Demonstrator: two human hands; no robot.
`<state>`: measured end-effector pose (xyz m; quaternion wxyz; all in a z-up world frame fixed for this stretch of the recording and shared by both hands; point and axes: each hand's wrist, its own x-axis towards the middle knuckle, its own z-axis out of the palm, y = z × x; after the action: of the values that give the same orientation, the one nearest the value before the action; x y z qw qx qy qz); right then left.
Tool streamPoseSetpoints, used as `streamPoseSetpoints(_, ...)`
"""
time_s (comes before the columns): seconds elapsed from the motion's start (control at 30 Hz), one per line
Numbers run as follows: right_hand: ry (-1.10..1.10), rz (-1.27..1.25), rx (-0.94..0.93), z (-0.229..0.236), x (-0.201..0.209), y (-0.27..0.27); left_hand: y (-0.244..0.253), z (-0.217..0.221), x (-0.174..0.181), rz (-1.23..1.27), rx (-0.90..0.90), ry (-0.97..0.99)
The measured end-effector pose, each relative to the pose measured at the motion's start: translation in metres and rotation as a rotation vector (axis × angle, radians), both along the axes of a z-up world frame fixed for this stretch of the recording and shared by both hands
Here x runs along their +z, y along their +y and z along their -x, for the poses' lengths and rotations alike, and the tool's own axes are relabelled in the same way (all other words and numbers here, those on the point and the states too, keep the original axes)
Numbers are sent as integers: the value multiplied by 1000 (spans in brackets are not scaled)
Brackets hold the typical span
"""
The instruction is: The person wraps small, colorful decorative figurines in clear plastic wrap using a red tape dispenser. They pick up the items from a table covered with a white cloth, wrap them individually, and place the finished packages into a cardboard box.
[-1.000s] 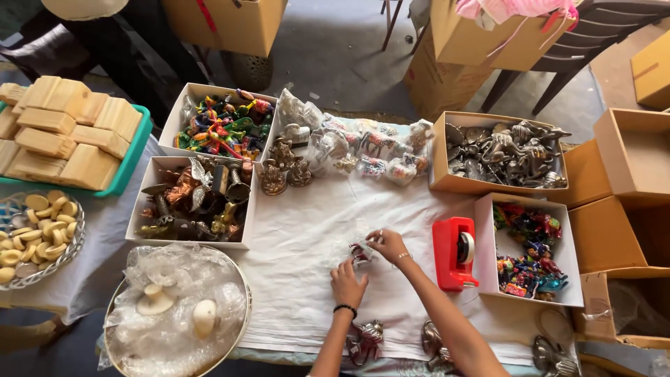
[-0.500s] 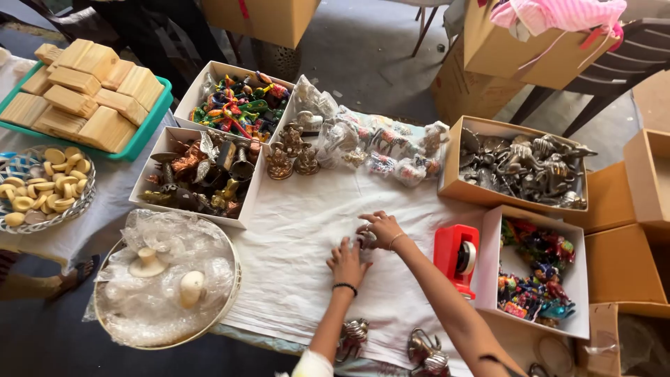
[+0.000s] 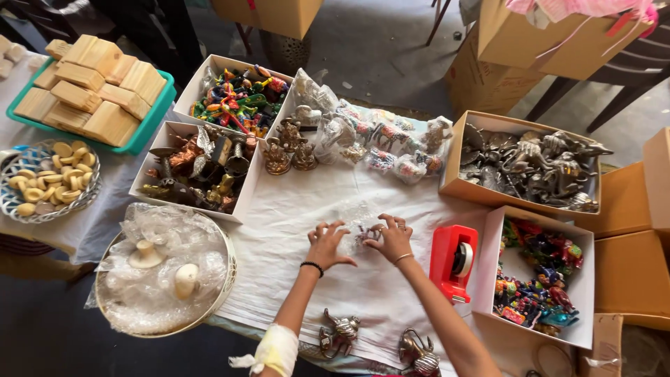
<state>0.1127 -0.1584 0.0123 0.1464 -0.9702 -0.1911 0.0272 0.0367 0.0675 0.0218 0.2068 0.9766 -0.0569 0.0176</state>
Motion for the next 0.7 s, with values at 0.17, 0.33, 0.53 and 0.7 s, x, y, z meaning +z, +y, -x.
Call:
streamPoseSetpoints(0.17, 145, -166, 291, -15, -5, -35, -28, 10, -3, 209, -87, -40)
streamPoseSetpoints(0.33, 119, -123, 474, -34, 24, -24, -32, 9, -53, 399, 128, -145)
streamPoseSetpoints(0.53, 446, -297, 417, -50, -18, -11, -37, 5, -69, 733, 447, 32)
streamPoseSetpoints(0.7, 549, -544, 108, -46, -74, -7, -33, -5, -56, 735, 598, 66)
